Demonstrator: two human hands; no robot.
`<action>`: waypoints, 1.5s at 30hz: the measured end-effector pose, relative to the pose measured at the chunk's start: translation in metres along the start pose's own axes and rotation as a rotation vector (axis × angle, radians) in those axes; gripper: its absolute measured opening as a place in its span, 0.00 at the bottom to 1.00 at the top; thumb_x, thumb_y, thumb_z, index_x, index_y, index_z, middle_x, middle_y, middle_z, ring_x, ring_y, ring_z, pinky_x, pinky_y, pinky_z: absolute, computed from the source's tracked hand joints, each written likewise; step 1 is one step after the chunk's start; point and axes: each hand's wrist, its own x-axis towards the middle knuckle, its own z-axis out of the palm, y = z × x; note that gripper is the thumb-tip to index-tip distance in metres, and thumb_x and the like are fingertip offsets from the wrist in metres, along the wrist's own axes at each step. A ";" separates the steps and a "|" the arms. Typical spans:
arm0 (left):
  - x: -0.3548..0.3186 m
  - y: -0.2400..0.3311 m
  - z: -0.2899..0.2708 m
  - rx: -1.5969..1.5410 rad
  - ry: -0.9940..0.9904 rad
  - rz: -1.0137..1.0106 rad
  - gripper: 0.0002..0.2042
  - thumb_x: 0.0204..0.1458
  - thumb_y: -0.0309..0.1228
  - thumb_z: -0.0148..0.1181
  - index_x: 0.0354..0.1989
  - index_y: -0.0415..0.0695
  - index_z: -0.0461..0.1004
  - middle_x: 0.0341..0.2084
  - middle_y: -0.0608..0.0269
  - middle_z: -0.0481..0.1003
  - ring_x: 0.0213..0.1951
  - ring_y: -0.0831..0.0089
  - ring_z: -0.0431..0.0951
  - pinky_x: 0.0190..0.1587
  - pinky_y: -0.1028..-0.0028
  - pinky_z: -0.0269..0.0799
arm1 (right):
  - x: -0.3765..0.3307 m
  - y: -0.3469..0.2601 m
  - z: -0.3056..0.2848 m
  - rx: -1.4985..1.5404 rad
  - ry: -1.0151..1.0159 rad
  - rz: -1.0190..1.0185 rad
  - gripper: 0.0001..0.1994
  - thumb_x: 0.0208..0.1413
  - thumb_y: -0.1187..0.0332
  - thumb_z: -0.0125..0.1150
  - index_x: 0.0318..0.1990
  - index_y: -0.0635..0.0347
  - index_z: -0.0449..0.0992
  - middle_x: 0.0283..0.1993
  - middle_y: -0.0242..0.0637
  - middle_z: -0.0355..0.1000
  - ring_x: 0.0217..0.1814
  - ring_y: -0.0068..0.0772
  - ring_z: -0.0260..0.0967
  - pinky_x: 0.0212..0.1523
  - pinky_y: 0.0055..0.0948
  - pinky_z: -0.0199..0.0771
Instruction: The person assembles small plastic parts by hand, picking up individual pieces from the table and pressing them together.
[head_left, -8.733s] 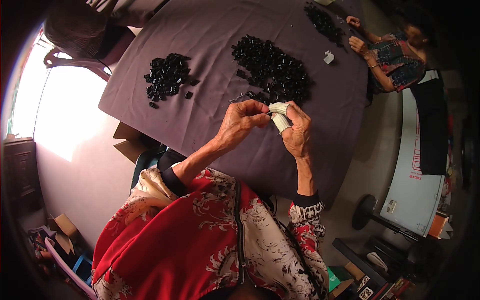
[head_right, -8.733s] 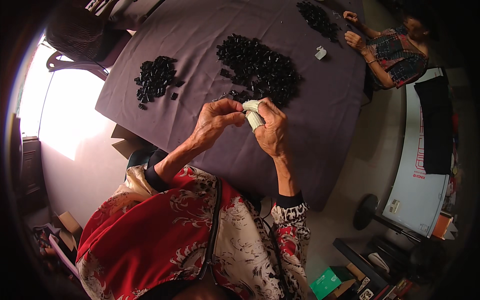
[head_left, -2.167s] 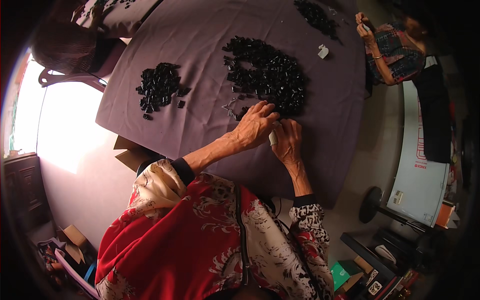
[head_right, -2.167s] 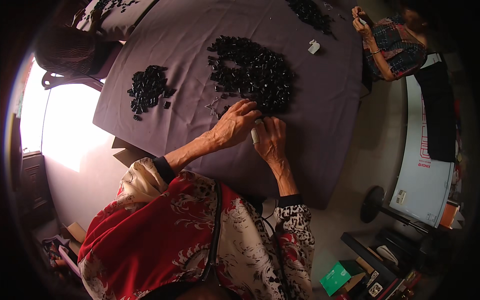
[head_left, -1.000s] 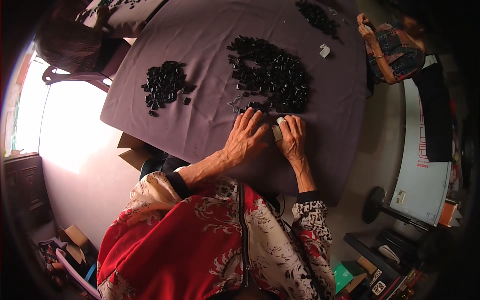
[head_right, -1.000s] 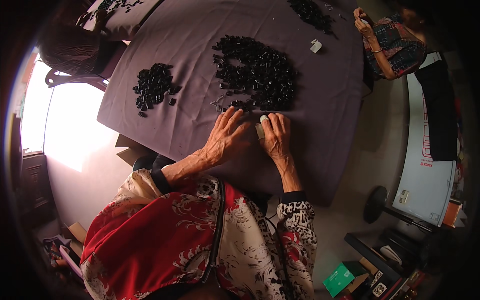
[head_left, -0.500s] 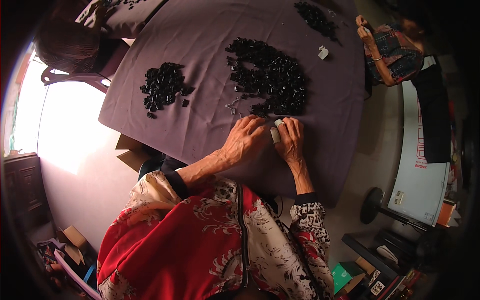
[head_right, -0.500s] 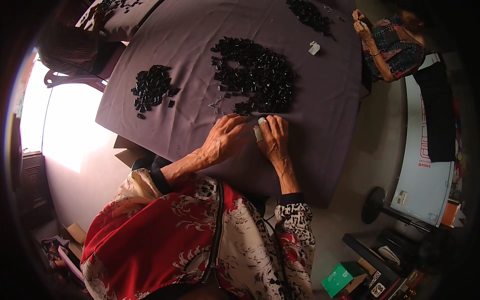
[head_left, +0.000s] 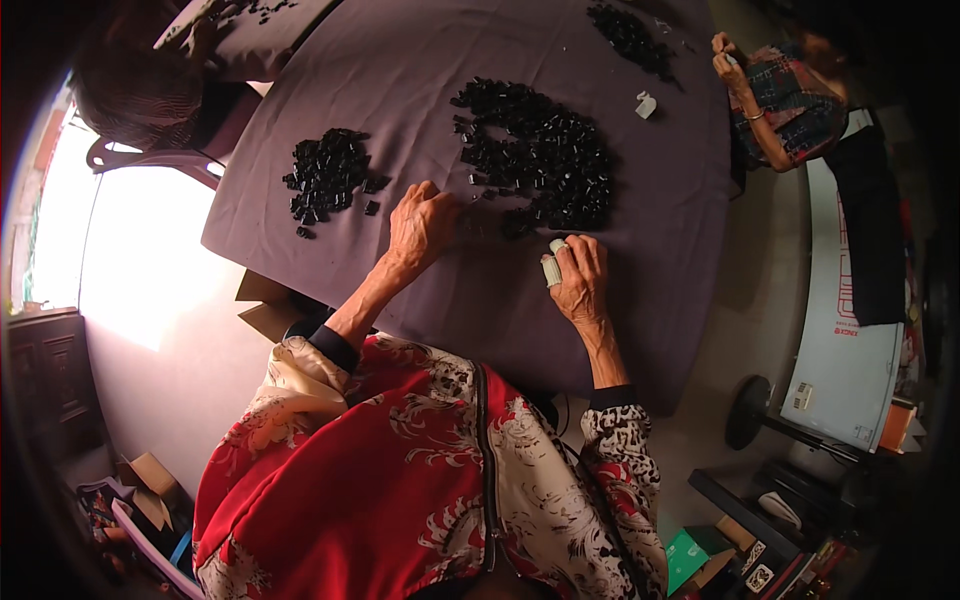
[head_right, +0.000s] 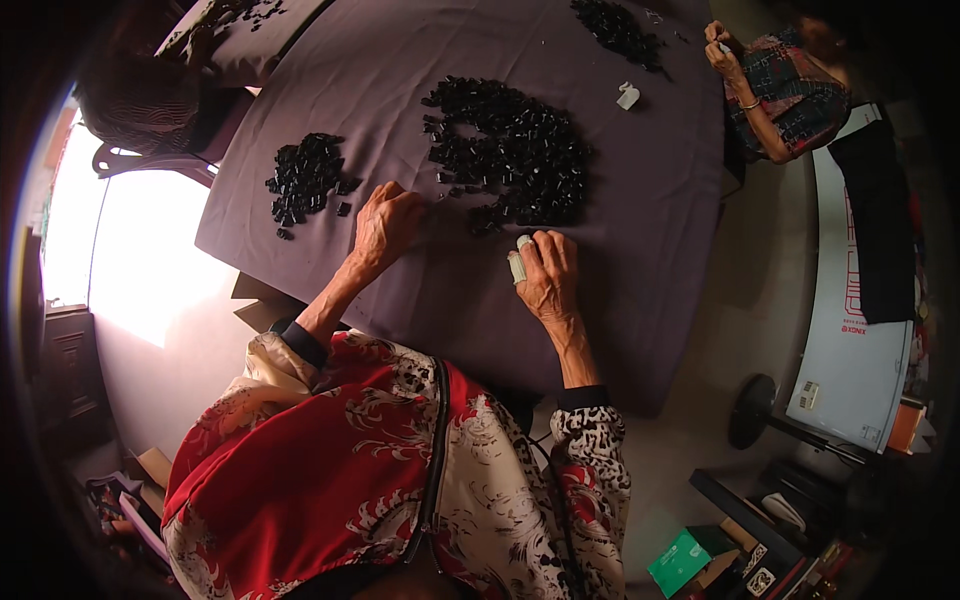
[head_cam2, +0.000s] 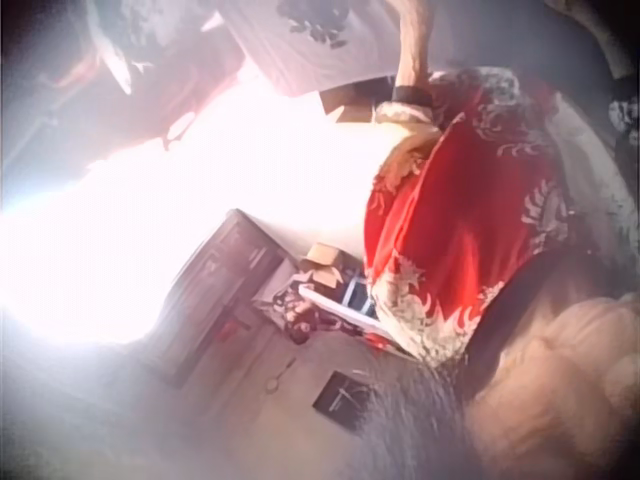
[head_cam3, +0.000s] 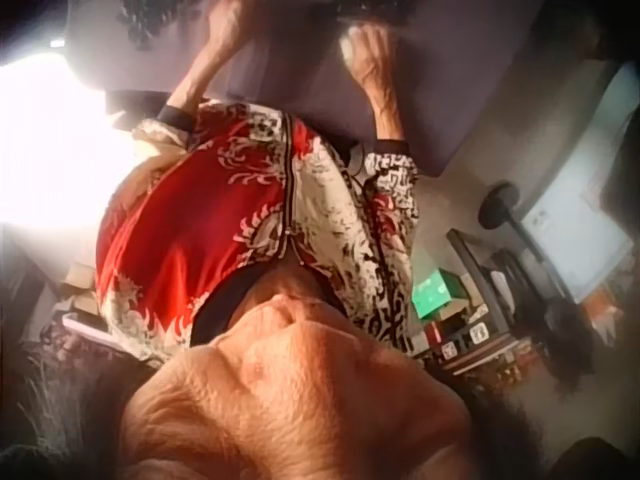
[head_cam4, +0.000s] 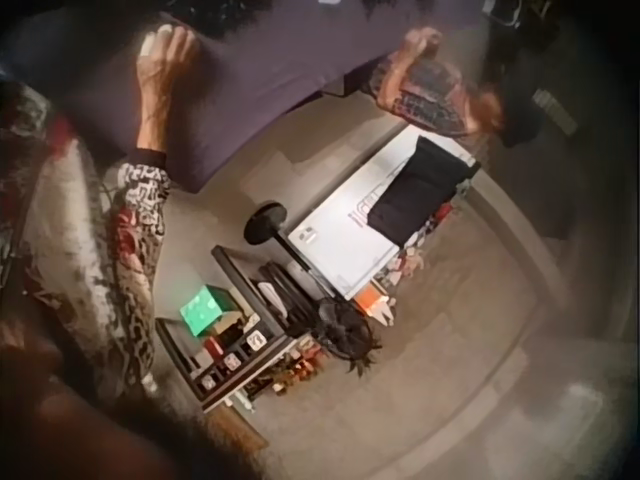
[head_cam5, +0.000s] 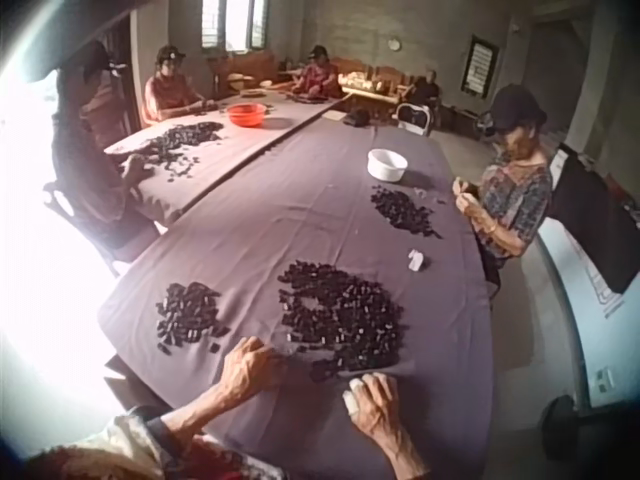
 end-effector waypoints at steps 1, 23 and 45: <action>0.001 -0.001 0.001 0.023 -0.048 0.014 0.06 0.45 0.28 0.55 0.31 0.42 0.75 0.26 0.59 0.69 0.35 0.60 0.70 0.37 0.64 0.68 | 0.001 -0.001 -0.001 0.008 -0.010 0.002 0.07 0.41 0.75 0.61 0.30 0.65 0.71 0.37 0.40 0.64 0.42 0.42 0.63 0.43 0.39 0.63; -0.007 -0.006 -0.003 -0.081 -0.016 0.151 0.03 0.44 0.25 0.56 0.28 0.41 0.72 0.27 0.58 0.68 0.33 0.58 0.69 0.37 0.64 0.66 | -0.001 -0.001 -0.002 0.041 -0.008 0.054 0.08 0.43 0.73 0.62 0.30 0.64 0.70 0.37 0.40 0.65 0.42 0.42 0.63 0.45 0.40 0.63; -0.007 0.043 -0.018 -0.872 -0.394 -0.454 0.10 0.52 0.33 0.56 0.33 0.38 0.72 0.23 0.69 0.71 0.28 0.82 0.68 0.33 0.79 0.64 | 0.062 -0.039 -0.013 0.490 -0.055 0.059 0.09 0.43 0.79 0.54 0.35 0.66 0.71 0.34 0.44 0.69 0.36 0.48 0.65 0.38 0.38 0.67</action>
